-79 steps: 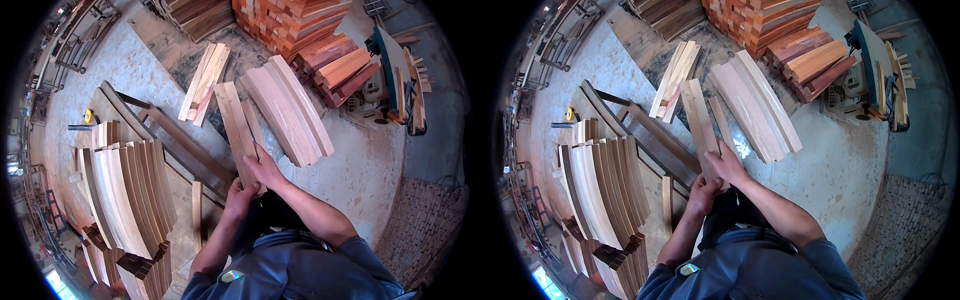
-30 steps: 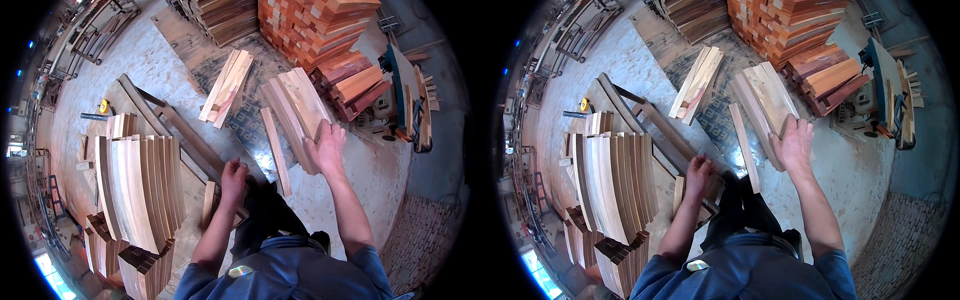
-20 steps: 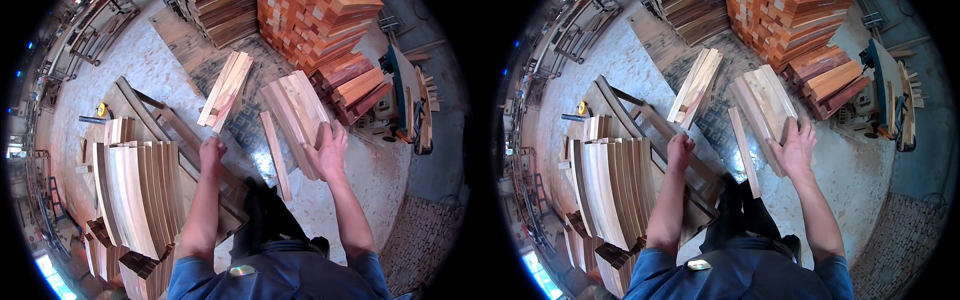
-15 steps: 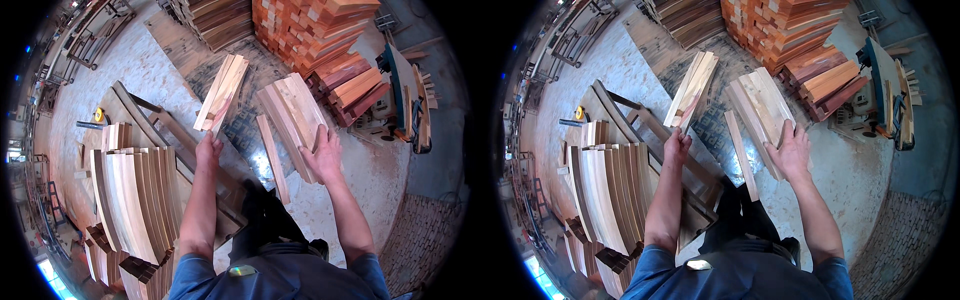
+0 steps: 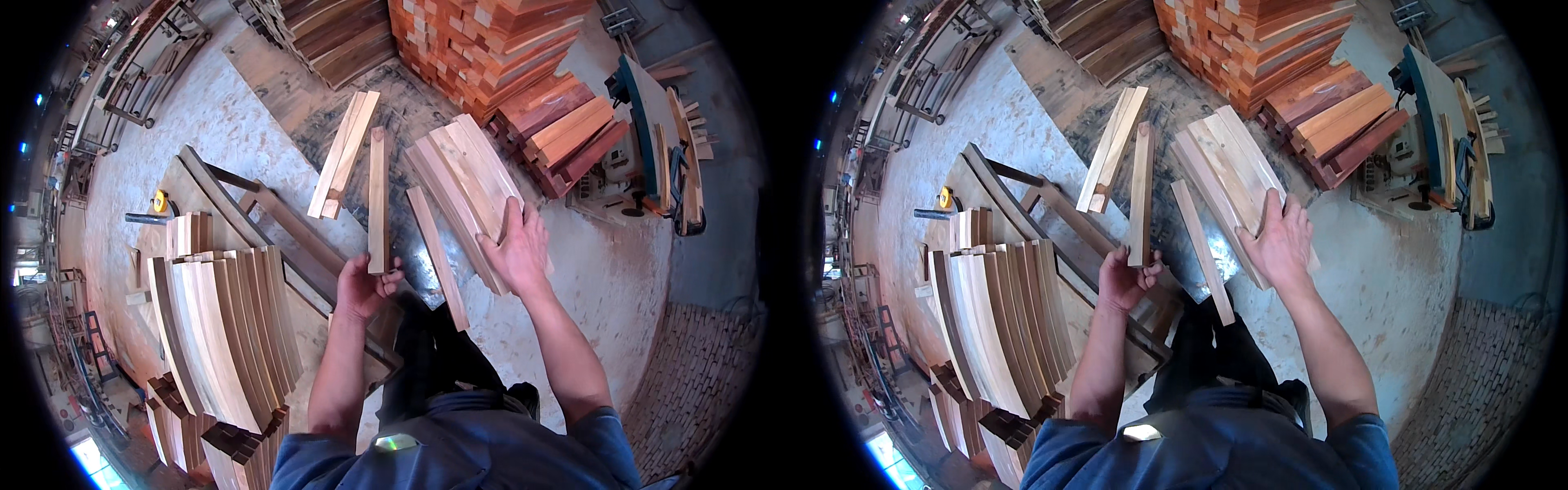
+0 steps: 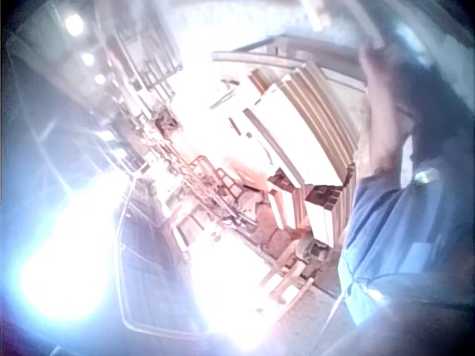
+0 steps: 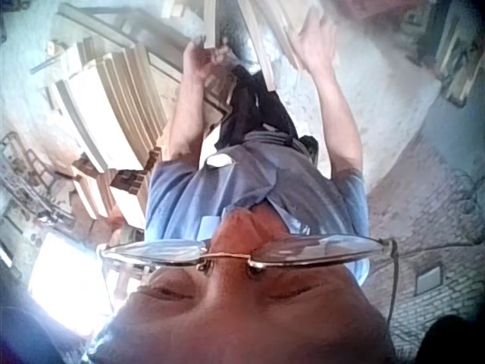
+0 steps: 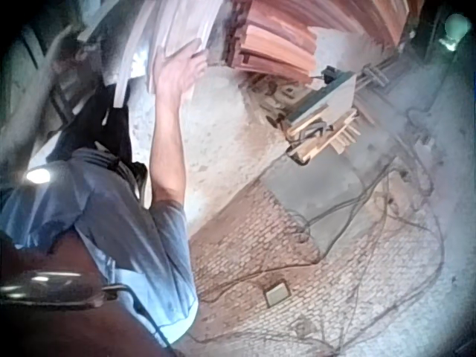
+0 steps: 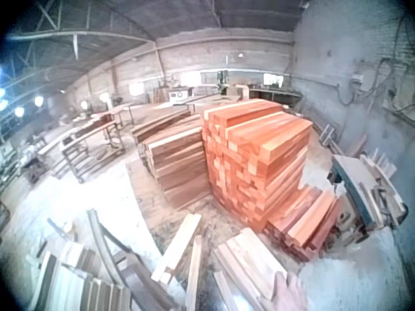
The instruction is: The person picks up individual wooden planks from a pile on the floor and stacks them onto a workbench. The person handles the planks one by one, aligning them to form a neat stack on the table surface.
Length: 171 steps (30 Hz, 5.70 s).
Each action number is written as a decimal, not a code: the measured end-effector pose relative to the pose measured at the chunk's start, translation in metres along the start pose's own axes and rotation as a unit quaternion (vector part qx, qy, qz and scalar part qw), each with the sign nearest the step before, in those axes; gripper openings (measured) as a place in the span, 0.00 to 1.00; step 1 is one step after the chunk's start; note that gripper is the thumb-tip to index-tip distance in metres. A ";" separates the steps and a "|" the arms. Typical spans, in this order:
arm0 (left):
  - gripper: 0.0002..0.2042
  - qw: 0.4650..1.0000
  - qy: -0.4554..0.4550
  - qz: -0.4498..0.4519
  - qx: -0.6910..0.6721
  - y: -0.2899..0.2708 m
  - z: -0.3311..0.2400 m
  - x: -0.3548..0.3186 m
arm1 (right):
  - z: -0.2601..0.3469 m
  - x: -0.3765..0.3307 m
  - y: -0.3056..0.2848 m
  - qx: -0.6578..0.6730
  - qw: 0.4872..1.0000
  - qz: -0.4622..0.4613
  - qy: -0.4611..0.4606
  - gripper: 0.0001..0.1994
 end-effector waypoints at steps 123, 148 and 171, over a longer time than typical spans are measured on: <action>0.15 0.937 0.193 0.067 0.284 0.052 0.110 -0.051 | -0.005 -0.001 0.000 0.000 1.000 0.010 -0.001 0.42; 0.43 0.726 0.244 0.028 0.642 0.118 0.188 -0.033 | -0.012 0.004 0.002 0.054 0.998 0.032 0.007 0.38; 0.58 0.680 0.317 0.068 0.658 0.118 0.193 -0.011 | -0.033 0.051 -0.011 0.177 0.980 0.090 0.020 0.36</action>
Point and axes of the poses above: each hand's wrist, its own x-axis towards the middle knuckle, its own y-axis out of the palm, z = x × y, the point moved 1 cm from there along x, towards the middle knuckle, and after that the axes turned 9 degrees about y, right-handed, at the moved point
